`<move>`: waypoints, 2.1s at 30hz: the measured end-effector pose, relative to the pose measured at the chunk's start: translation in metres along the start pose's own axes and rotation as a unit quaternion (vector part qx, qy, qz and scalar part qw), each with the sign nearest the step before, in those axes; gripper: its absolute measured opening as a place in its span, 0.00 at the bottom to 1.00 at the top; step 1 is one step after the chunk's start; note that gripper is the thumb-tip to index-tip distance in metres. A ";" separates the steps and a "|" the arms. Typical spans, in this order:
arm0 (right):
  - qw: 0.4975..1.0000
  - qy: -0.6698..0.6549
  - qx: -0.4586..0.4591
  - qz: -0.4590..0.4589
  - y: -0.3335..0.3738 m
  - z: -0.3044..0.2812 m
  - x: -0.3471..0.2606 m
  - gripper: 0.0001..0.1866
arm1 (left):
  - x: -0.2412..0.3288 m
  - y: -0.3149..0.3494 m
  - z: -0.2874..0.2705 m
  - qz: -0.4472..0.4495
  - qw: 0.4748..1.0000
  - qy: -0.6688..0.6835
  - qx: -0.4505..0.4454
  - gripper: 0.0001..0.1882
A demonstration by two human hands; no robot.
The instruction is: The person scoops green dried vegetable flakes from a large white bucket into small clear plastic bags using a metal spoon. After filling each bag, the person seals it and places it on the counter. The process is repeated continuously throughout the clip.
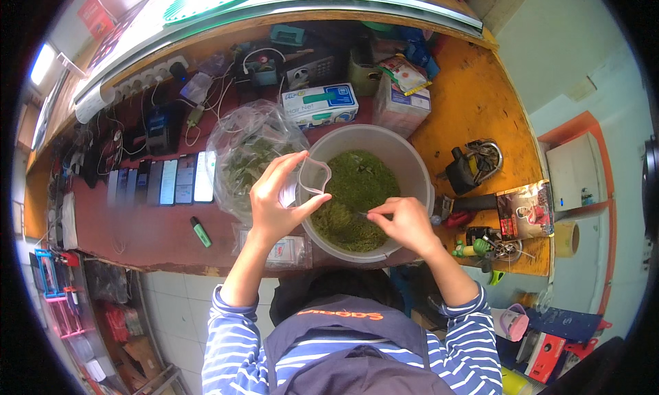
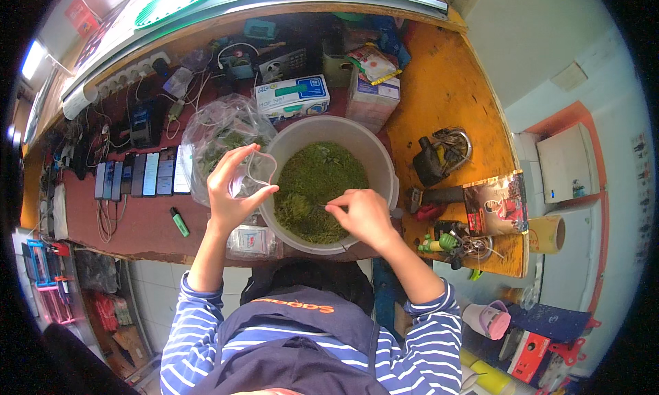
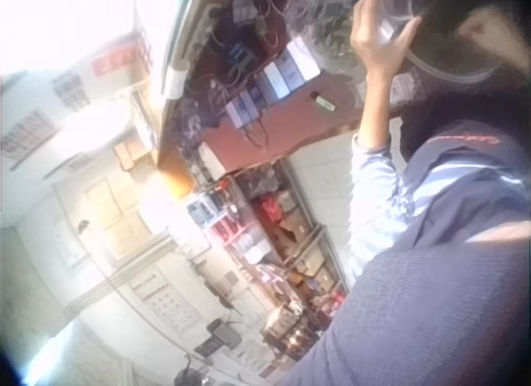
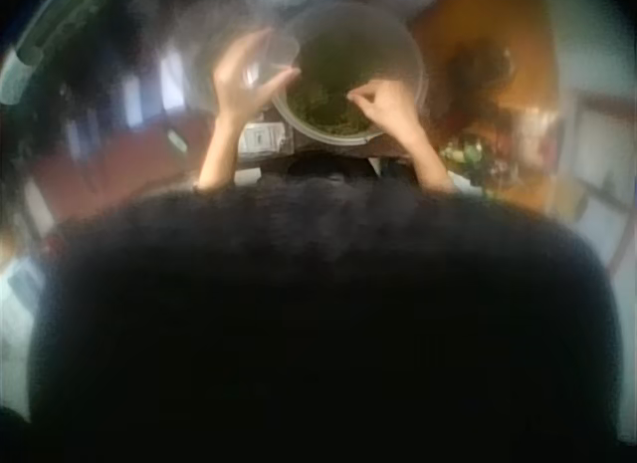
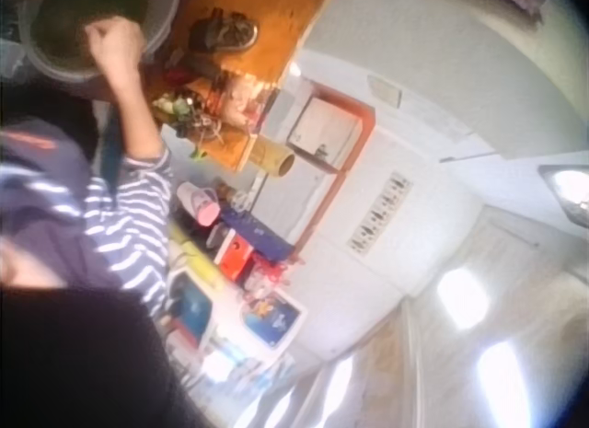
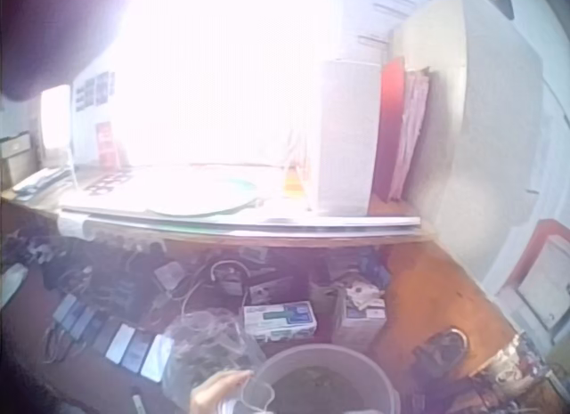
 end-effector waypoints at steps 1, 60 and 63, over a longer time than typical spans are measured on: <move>0.999 -0.032 0.005 0.009 0.001 -0.005 0.006 0.10 | -0.001 0.000 0.001 0.002 1.000 0.002 -0.001 0.36; 0.952 -0.210 0.219 -0.036 -0.009 -0.045 -0.046 0.06 | 0.003 0.000 -0.033 0.038 0.992 0.035 0.116 0.04; 0.947 -0.230 0.225 -0.002 -0.009 -0.040 -0.027 0.08 | 0.001 -0.028 -0.058 0.028 0.965 -0.183 0.186 0.15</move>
Point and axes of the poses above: each hand's wrist, its own y-axis away from the middle knuckle, its own z-axis out of the palm, x = y × z, the point moved 9 cm from there along -y, towards the middle knuckle, and after that the axes turned 15 degrees about -z, right-handed, at the moved point
